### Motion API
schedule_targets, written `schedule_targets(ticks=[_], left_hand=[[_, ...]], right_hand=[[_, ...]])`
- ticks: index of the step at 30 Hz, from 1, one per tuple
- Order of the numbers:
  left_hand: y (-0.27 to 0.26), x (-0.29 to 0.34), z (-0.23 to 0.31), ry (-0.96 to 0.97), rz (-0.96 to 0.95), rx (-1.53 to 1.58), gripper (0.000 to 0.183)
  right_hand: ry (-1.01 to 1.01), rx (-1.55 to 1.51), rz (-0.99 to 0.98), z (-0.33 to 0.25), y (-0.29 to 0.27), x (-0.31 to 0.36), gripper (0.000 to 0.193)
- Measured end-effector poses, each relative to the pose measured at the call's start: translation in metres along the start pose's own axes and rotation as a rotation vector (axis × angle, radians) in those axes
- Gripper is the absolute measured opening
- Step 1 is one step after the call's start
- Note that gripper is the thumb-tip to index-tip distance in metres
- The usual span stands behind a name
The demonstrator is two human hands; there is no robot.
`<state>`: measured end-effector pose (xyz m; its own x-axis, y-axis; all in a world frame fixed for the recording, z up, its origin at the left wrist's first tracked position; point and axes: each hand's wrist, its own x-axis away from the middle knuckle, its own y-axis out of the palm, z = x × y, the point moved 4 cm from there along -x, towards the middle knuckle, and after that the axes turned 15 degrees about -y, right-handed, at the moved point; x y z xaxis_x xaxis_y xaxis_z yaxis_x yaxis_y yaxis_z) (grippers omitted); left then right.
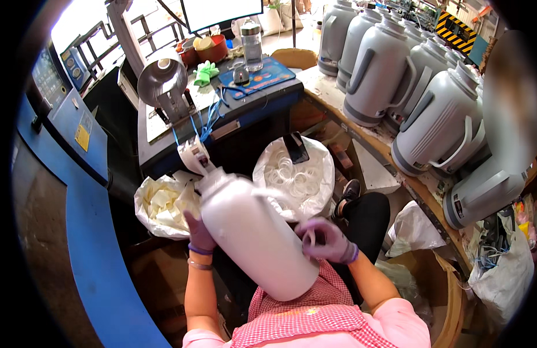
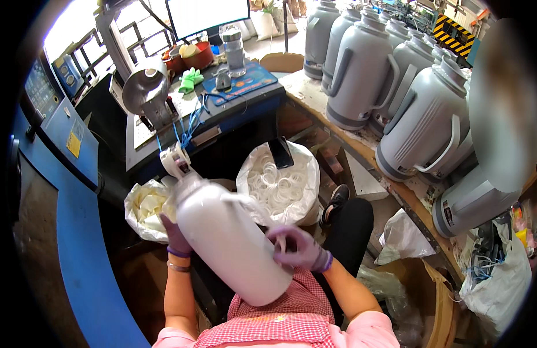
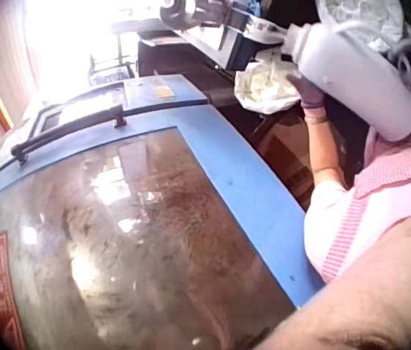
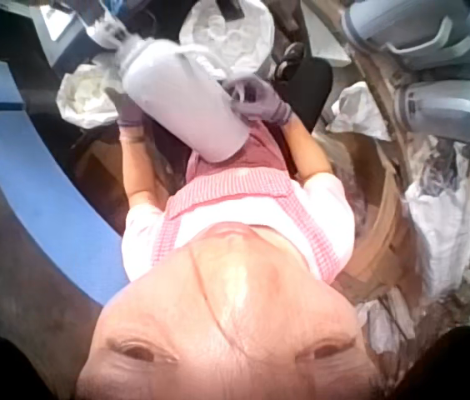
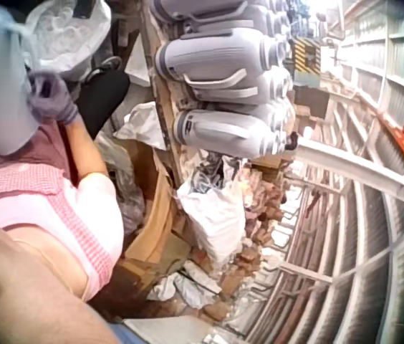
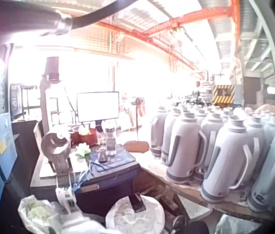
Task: The person assembles thermos flasks by inserting inner liners into outer shells, attaching handles, and applying labels. They handle multiple components including lids and liners, placing finished units on a nearby table.
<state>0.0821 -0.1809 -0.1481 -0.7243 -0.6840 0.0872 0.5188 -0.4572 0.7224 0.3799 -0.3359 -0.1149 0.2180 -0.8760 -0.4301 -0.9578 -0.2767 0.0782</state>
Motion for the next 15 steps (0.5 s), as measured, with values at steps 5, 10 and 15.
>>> schedule_targets(ticks=[5, 10, 15], left_hand=[[0.077, -0.046, 0.013, -0.227, 0.096, -0.47, 0.085], [0.141, -0.077, 0.01, -0.41, -0.274, -0.789, 0.092], [0.183, -0.081, 0.027, -0.321, -0.438, -0.936, 0.101]], right_hand=[[0.021, 0.466, -0.596, -0.079, -0.028, 0.005, 0.024], [-0.277, 0.621, 0.094, -0.116, -0.058, -0.083, 0.033], [-0.708, 0.622, -0.245, -0.115, -0.008, -0.109, 0.024]])
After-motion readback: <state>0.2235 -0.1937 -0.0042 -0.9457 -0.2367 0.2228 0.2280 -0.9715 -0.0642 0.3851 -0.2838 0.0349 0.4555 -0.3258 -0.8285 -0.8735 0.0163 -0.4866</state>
